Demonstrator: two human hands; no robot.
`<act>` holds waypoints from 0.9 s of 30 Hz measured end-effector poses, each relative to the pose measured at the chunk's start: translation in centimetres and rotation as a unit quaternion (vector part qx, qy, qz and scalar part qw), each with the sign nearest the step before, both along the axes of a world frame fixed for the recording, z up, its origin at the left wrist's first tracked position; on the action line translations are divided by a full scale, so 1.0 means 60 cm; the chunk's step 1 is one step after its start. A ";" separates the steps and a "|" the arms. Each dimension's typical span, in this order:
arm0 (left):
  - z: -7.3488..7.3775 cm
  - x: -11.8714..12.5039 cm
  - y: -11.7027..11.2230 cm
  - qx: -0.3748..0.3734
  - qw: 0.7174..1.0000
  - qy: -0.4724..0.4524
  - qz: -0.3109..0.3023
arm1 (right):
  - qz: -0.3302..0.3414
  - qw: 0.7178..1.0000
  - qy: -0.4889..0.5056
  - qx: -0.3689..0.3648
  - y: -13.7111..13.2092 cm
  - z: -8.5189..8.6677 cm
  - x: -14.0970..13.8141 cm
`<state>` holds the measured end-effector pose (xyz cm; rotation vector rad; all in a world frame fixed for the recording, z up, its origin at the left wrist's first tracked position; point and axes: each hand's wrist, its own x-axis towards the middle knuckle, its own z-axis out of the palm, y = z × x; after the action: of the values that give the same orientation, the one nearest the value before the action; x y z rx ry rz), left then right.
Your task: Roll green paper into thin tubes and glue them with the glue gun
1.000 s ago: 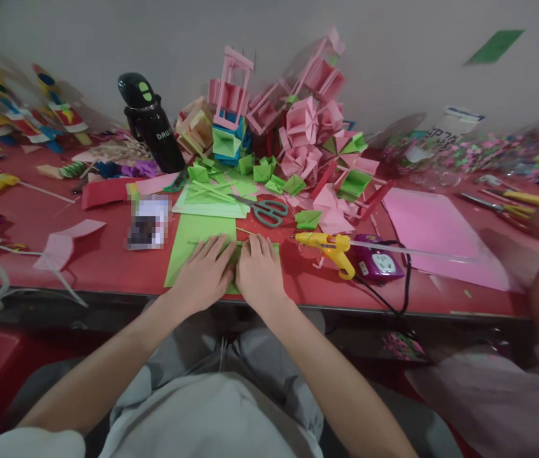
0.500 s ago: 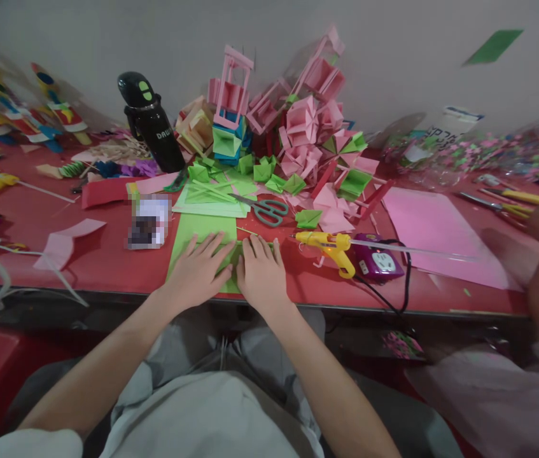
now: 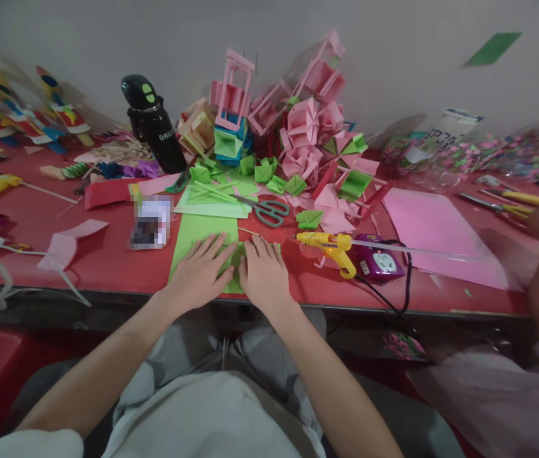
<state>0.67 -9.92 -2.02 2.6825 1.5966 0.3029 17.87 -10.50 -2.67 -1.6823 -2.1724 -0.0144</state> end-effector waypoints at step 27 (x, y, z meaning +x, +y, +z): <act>-0.006 -0.005 0.001 0.009 1.000 0.002 -0.022 | 0.008 1.000 -0.025 0.000 0.010 -0.001 -0.006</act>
<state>0.36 -9.87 -2.40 2.7295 1.5406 0.3114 17.52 -9.92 -2.74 -1.6827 -2.2225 -0.0529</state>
